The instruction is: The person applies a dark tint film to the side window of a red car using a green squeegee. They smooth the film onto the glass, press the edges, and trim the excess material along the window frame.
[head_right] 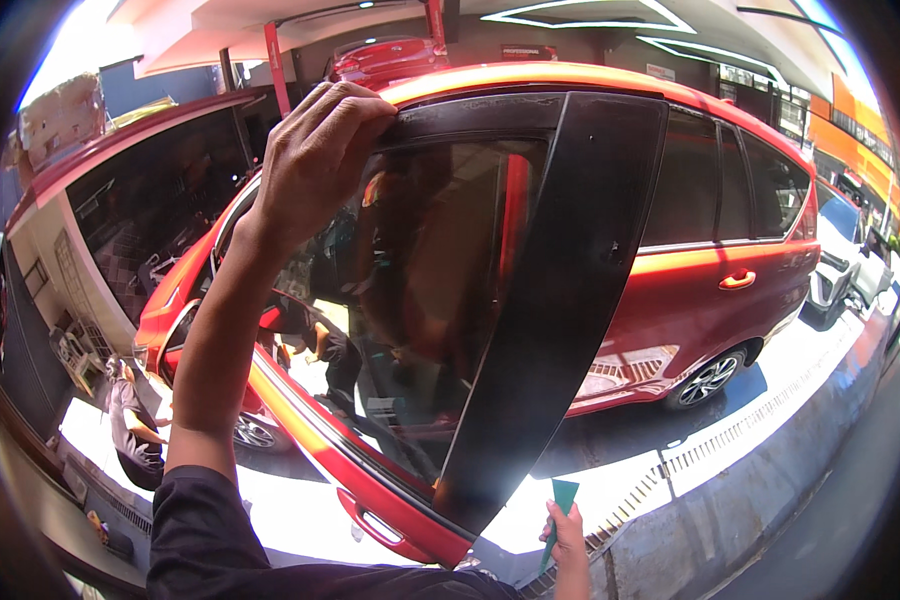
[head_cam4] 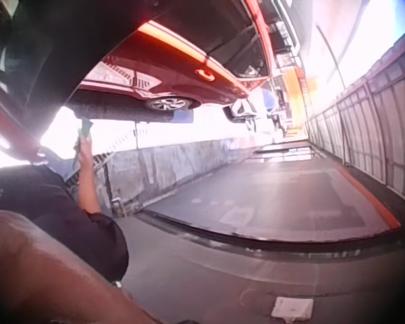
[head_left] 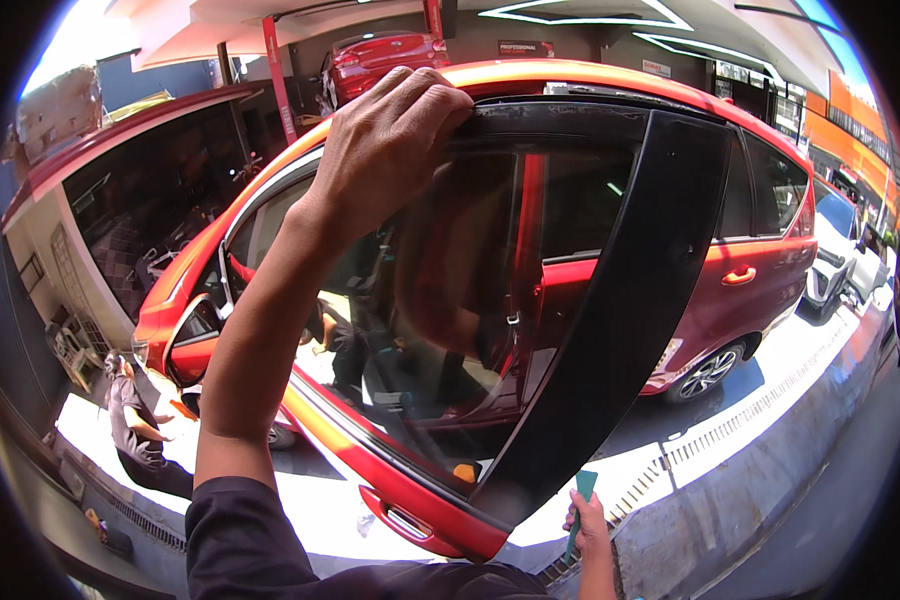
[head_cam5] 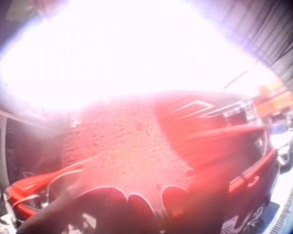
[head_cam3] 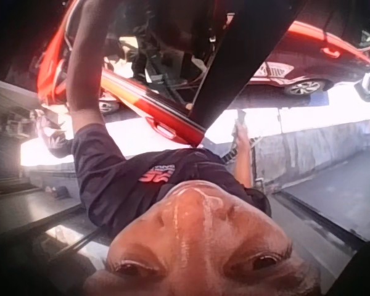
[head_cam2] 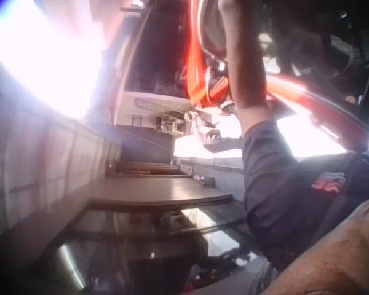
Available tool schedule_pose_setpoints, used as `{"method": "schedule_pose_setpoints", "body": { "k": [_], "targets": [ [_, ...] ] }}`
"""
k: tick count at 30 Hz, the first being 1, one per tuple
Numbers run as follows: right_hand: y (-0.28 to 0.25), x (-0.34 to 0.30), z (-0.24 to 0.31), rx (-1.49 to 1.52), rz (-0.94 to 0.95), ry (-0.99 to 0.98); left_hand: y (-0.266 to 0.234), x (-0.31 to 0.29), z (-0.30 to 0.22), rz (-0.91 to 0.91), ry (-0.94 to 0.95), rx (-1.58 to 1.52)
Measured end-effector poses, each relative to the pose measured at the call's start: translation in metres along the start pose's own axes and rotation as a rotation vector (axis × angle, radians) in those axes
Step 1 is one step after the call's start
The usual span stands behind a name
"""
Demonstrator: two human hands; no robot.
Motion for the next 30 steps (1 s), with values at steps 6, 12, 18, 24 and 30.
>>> {"method": "schedule_pose_setpoints", "body": {
  "k": [6,12,18,24,30],
  "targets": [
    [0.033,-0.002,-0.011,0.006,0.082,0.084,-0.002,0.001,0.015,0.038,-0.127,-0.070],
    [0.064,-0.013,-0.007,0.184,0.243,0.052,-0.020,0.008,-0.001,0.168,-0.110,-0.095],
    [0.133,-0.041,0.026,0.335,0.607,0.016,-0.019,0.020,-0.008,0.248,0.023,0.139],
    [0.157,-0.038,0.008,0.378,0.833,-0.078,-0.007,0.010,-0.005,0.120,0.086,0.218],
    [0.153,-0.034,0.002,0.350,0.769,-0.036,-0.019,0.003,-0.005,0.147,0.021,0.055]
  ]
}}
Point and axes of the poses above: each hand's wrist, its own x-axis towards the middle knuckle, its own y-axis out of the palm, z = x × y, the point moved 1 cm from there along x, towards the middle knuckle, and after that the axes turned 1 degree about x, right-handed, at the moved point
